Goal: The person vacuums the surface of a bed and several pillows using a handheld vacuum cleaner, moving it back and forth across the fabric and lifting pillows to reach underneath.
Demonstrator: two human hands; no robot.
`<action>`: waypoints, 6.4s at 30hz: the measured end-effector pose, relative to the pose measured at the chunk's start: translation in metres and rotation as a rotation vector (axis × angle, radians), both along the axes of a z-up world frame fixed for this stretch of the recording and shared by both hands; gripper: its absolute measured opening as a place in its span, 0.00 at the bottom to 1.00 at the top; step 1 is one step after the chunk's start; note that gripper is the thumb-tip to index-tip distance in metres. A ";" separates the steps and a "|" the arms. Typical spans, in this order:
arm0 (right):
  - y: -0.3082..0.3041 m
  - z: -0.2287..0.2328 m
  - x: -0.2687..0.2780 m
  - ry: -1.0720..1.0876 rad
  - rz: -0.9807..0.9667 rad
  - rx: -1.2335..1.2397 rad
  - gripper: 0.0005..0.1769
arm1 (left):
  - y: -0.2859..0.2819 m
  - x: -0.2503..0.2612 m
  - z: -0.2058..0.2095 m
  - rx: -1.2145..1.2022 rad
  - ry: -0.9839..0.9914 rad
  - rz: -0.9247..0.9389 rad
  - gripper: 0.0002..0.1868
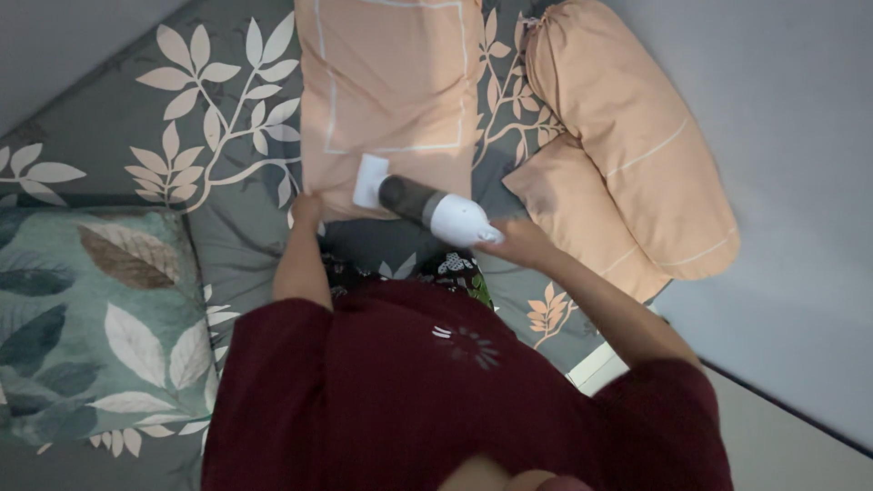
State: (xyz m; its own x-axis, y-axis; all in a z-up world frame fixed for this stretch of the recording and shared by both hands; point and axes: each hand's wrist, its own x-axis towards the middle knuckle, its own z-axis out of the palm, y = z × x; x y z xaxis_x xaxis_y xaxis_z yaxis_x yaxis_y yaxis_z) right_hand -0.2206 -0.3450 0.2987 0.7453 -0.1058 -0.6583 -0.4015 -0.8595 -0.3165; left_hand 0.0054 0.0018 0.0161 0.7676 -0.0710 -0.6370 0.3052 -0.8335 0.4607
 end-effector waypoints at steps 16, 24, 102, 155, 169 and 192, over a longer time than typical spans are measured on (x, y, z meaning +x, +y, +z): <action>-0.116 0.110 -0.068 0.028 -0.750 -0.051 0.31 | -0.001 -0.007 -0.016 0.046 -0.019 -0.142 0.26; -0.059 0.058 0.095 -0.249 -0.460 0.240 0.27 | -0.016 -0.048 -0.016 -0.034 0.127 -0.133 0.27; -0.041 0.067 -0.105 -0.157 -1.142 0.434 0.26 | -0.067 -0.017 0.007 -0.647 0.118 0.059 0.28; -0.148 0.024 0.026 -0.114 -0.860 0.130 0.34 | -0.069 0.106 -0.056 0.004 -0.486 -0.203 0.23; -0.013 -0.028 -0.062 -0.008 -1.020 0.484 0.29 | -0.101 0.057 -0.063 -0.255 -0.113 0.322 0.41; -0.058 0.019 -0.238 -0.209 -1.218 0.199 0.36 | -0.036 0.161 0.316 -0.216 -0.803 -0.367 0.42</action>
State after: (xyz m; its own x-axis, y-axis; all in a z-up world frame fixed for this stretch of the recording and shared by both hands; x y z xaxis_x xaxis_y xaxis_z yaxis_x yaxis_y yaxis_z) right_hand -0.4584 -0.4027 0.3175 0.3251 -0.7114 -0.6231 -0.8274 0.1050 -0.5517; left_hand 0.1668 -0.0339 0.3317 0.8804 -0.4546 0.1354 -0.4429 -0.6858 0.5775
